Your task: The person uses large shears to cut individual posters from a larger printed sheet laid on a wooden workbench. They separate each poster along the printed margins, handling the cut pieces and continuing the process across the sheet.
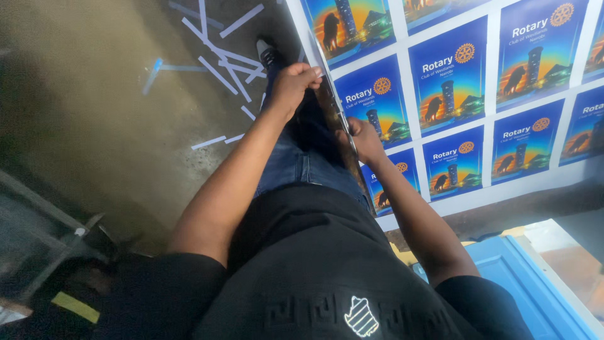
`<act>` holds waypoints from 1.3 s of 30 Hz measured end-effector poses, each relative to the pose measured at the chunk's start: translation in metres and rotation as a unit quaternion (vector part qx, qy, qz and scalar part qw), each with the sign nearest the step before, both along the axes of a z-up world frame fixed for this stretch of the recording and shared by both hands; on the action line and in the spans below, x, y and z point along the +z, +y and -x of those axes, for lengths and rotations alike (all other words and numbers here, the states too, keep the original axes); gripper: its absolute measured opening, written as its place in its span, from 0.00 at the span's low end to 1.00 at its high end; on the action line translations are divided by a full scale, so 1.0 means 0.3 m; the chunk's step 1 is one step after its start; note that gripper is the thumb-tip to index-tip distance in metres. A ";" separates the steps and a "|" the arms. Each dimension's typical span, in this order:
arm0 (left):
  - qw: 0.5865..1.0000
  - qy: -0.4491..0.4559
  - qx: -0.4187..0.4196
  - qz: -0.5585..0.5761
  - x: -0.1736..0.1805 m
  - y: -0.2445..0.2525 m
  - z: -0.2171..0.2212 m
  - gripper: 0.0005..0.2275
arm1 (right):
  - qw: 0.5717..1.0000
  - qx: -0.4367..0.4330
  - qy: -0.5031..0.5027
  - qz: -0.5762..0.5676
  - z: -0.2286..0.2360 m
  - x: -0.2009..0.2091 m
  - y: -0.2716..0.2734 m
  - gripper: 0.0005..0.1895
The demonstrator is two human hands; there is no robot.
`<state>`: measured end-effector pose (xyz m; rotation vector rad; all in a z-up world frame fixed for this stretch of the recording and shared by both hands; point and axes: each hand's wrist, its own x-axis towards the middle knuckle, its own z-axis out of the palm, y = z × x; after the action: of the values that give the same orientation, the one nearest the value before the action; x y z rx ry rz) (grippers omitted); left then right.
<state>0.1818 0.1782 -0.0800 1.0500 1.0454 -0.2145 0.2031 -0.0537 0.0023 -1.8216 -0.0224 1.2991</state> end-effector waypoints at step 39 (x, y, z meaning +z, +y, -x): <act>0.998 0.016 -0.057 -0.010 0.159 0.043 0.000 0.06 | 0.995 0.061 -0.034 0.069 -0.165 0.023 0.195 0.18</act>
<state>0.1818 0.1911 -0.0322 1.1275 1.0199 -0.3149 0.2525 0.0047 0.0093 -2.0086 -0.0843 1.3520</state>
